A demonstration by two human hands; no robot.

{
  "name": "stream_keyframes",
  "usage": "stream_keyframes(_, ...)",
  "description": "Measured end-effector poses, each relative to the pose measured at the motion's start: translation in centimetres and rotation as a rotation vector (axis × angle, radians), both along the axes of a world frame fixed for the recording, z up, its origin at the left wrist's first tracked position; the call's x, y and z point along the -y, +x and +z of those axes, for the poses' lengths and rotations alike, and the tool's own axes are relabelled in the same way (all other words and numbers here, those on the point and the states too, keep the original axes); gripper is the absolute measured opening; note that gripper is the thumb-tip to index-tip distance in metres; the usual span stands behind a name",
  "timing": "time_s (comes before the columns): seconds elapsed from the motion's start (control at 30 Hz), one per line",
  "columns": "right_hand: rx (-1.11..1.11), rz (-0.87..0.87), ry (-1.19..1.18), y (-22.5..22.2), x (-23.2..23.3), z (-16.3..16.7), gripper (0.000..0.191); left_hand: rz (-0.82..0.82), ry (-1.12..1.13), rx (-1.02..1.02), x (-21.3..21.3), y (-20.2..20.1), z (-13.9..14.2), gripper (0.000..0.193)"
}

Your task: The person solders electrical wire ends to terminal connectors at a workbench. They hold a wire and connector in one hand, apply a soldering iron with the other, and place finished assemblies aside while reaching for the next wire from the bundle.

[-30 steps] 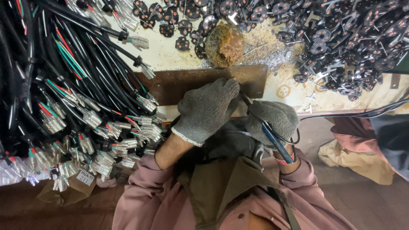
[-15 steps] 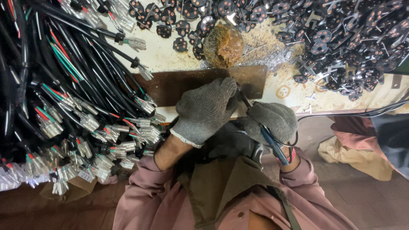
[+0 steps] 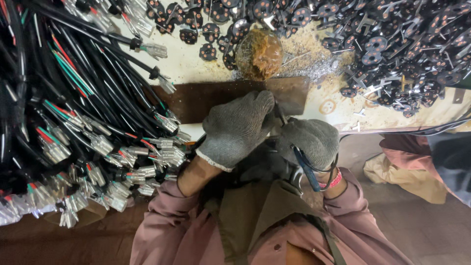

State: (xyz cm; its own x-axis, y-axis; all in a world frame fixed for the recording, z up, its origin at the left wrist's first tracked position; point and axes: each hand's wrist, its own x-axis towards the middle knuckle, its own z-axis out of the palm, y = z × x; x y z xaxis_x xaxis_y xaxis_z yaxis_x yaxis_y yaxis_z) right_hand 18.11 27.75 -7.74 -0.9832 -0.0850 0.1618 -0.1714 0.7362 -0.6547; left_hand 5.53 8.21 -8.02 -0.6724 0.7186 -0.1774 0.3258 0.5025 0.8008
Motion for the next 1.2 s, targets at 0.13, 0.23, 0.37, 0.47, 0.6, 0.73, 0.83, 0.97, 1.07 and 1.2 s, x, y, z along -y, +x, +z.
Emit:
stream_keyframes(0.13,-0.033,-0.040,-0.062,0.1,0.2,-0.6,0.030,0.028,0.001,-0.050,-0.2,0.4,-0.5,0.033)
stream_keyframes(0.23,-0.012,-0.090,-0.062,0.3,0.2,-0.7,0.030,0.053,-0.012,-0.048,-0.2,0.5,-0.6,0.024)
stream_keyframes(0.37,0.022,-0.075,-0.074,0.4,0.1,-0.6,0.029,0.063,-0.013,-0.086,-0.4,0.4,-0.6,0.023)
stream_keyframes(0.47,0.021,-0.079,-0.065,0.4,0.1,-0.8,0.028,0.040,-0.037,-0.034,-0.4,0.2,-0.5,0.024)
stream_keyframes(0.6,0.009,-0.088,-0.004,0.8,0.0,-0.9,0.028,0.027,-0.004,-0.022,-0.1,0.2,-0.2,0.026)
stream_keyframes(0.73,0.046,-0.046,-0.026,1.1,-0.4,-0.8,0.031,0.026,0.042,-0.097,0.4,0.4,-0.3,0.034)
stream_keyframes(0.83,0.044,-0.092,-0.127,1.0,-0.5,-1.0,0.023,0.022,0.047,-0.068,0.2,0.4,-0.6,0.035)
stream_keyframes(0.97,0.147,-0.294,-0.434,0.8,0.0,-0.8,0.020,0.070,0.046,-0.009,-0.2,0.3,-0.6,0.021)
stream_keyframes(1.07,0.045,-0.495,-0.380,0.5,0.5,0.2,0.029,0.134,0.075,-0.082,0.0,0.1,0.1,0.016)
stream_keyframes(1.2,-0.197,-0.533,-0.237,-0.3,1.7,2.1,0.028,0.199,0.003,-0.036,1.6,0.5,1.6,0.011)
